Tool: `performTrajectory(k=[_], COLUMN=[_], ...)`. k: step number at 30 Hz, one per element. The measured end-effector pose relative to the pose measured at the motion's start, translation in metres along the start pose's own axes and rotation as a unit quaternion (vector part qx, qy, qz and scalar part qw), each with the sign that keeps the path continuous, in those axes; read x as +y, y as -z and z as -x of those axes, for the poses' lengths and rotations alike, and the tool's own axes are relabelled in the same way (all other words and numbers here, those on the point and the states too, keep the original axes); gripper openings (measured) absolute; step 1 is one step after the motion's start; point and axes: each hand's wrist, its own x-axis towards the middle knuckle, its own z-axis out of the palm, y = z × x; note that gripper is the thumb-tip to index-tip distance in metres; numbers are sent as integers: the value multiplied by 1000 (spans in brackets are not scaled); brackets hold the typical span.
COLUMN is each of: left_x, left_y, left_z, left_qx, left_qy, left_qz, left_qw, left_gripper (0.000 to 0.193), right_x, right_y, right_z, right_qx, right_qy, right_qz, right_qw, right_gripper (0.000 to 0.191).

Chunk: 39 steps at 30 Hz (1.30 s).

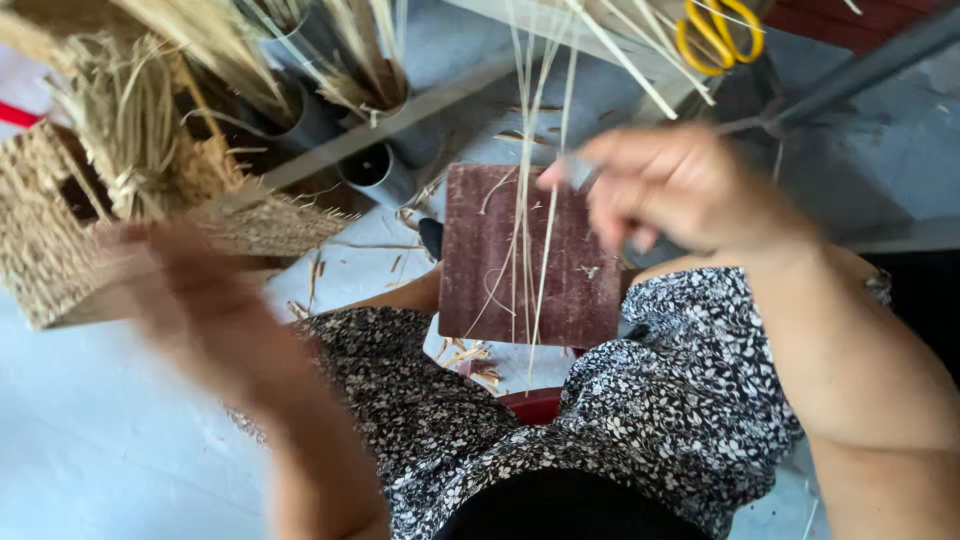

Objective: The person sits on a low stool and splits thin bamboo strips with a small knife, pulling strips apart by hand and trimming them. The person gathers finished strips and places them into a bundle with other woven basket materials.

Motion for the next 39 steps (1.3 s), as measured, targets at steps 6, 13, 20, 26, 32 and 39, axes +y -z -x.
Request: performTrajectory(k=[6,13,20,26,32,39], left_x=[-97,-69,-16,-29,-42,-34], left_y=[-43,-73,-49,-57,-55,-49], left_z=[97,103,106,86,95,99], left_qx=[0,-49,-251,-298,-291,-293], left_qy=[294,412,-35,226,327,288], left_qz=[233,220,-238,-168,-91,-107], left_qw=[927,883,937,912,895,905], left_gripper=[16,24,20,24,23,20], right_x=[14,21,15,14,24,25], right_y=[-45,-36,-24,-29,-49,-54], right_z=[-19,-21,-14,-18,-21,-15], right_qx=[-35,46,58,37,-5,-35], right_qy=[-99,-53,-76,-61,-75,-78], right_qz=[26,-132,-153,-147,-63,-136], right_qw=[994,989,984,987,995,987], right_gripper=[52,37,35,35,38,34])
